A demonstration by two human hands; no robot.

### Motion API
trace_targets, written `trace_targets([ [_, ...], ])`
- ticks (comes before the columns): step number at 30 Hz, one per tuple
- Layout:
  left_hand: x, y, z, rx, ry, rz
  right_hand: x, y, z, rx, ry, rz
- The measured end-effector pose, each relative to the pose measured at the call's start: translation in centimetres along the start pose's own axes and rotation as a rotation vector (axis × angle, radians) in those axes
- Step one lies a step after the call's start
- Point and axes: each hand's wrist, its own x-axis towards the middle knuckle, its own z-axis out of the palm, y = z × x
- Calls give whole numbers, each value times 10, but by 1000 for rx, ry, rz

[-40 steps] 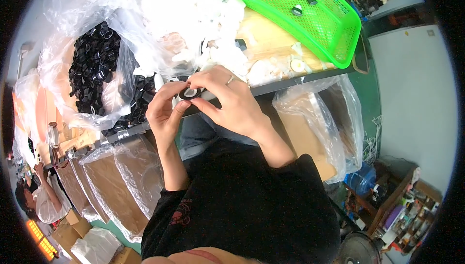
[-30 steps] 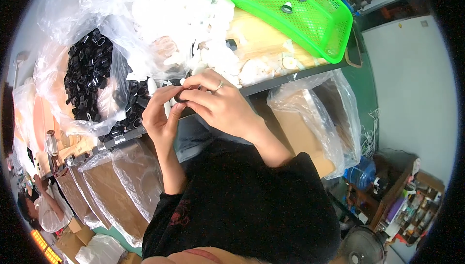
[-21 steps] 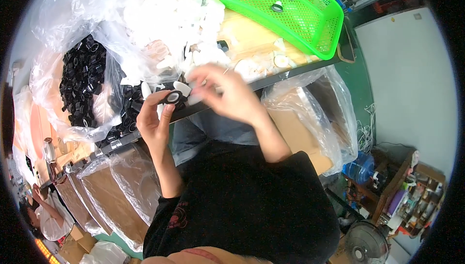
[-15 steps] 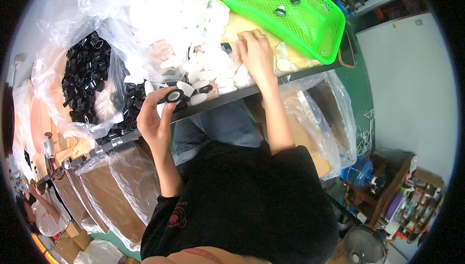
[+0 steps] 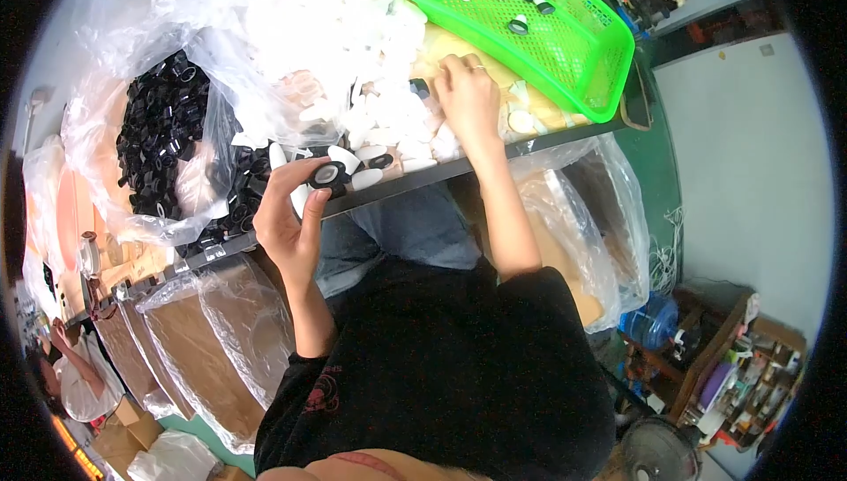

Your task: Assembling white plastic parts into black circular components.

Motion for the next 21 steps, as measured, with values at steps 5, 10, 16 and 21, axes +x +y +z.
trace_targets([
  [5,-1,1,-2,10,13,28,-8,-1,-18,602,125,105],
  [10,-1,4,-5,20,6,35,-33,-75,-80,1258,199,44],
  [16,1,8,3,7,-19,50,-40,-99,-92,1131,155,-426],
  [21,2,12,4,1,-16,97,-45,-109,-82,1170,130,-402],
])
